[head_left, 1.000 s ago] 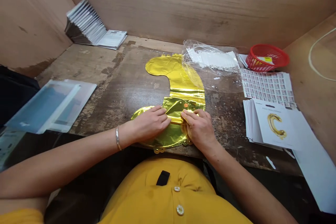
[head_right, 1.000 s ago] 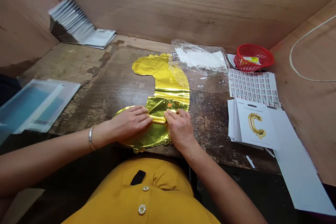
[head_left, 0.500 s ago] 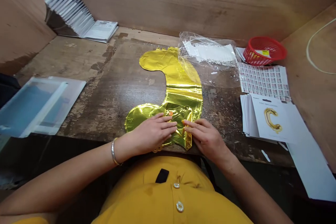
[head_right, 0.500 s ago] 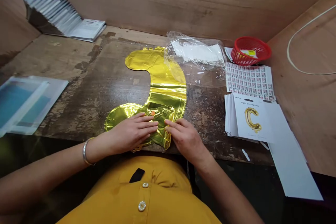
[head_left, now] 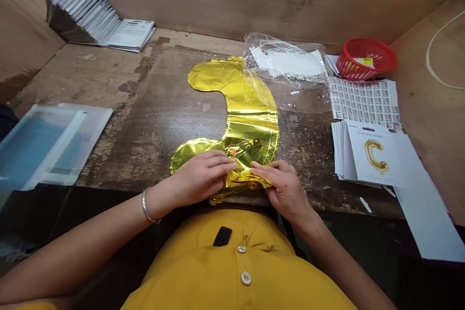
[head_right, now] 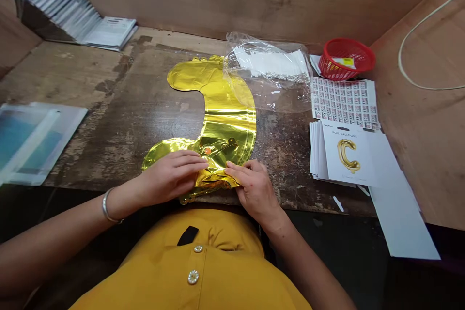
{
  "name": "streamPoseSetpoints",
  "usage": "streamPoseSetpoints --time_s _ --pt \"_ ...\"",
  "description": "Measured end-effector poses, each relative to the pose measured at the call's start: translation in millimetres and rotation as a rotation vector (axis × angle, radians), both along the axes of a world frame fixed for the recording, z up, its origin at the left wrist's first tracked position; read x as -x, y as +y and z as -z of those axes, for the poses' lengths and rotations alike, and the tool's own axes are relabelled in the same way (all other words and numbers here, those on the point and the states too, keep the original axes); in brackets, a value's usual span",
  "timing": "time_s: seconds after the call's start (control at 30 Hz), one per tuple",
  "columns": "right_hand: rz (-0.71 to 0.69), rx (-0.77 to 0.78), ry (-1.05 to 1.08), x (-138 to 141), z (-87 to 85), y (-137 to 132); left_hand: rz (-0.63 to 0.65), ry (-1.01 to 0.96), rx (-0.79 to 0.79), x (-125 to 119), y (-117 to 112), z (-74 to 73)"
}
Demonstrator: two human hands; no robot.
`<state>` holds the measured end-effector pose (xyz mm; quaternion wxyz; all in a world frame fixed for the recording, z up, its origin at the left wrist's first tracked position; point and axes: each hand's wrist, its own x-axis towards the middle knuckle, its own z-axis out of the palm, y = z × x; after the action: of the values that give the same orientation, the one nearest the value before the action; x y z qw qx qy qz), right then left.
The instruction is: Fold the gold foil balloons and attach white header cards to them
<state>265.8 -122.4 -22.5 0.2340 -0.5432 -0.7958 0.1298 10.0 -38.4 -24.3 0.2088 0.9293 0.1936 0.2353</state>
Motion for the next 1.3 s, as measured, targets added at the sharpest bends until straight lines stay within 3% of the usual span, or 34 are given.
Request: streamPoseSetpoints --time_s 0.13,0.4,0.57,0.77,0.83,0.93,1.03,1.1,1.17,1.3 --pt "0.006 0.034 0.028 3 -2.0 0 -0.017 0.037 -0.060 -14 -5 9.4" --pt "0.183 0.010 0.173 9 0.8 6 -0.274 0.064 -0.035 -17 -12 8.4" --pt "0.344 0.032 0.001 19 0.1 15 -0.481 0.157 -0.035 -24 -14 3.9" --pt "0.404 0.090 -0.168 25 -3.1 22 -0.552 0.138 0.094 -28 -5 2.5" --pt "0.420 0.099 -0.183 25 -3.2 23 -0.548 0.180 0.071 -29 -3 0.8" --pt "0.455 0.034 -0.167 26 -0.2 23 -0.504 0.225 -0.144 -30 -3 0.6" --pt "0.301 -0.125 -0.114 21 5.2 24 -0.267 0.211 -0.285 -27 1 6.1" --pt "0.090 -0.145 -0.076 14 7.1 26 -0.104 0.232 -0.232 -22 7 10.6" --pt "-0.060 -0.071 -0.044 5 6.0 26 -0.032 0.251 -0.140 -17 14 12.9" --pt "-0.076 0.050 -0.005 0 1.3 27 0.011 0.239 -0.036 -11 20 11.2"
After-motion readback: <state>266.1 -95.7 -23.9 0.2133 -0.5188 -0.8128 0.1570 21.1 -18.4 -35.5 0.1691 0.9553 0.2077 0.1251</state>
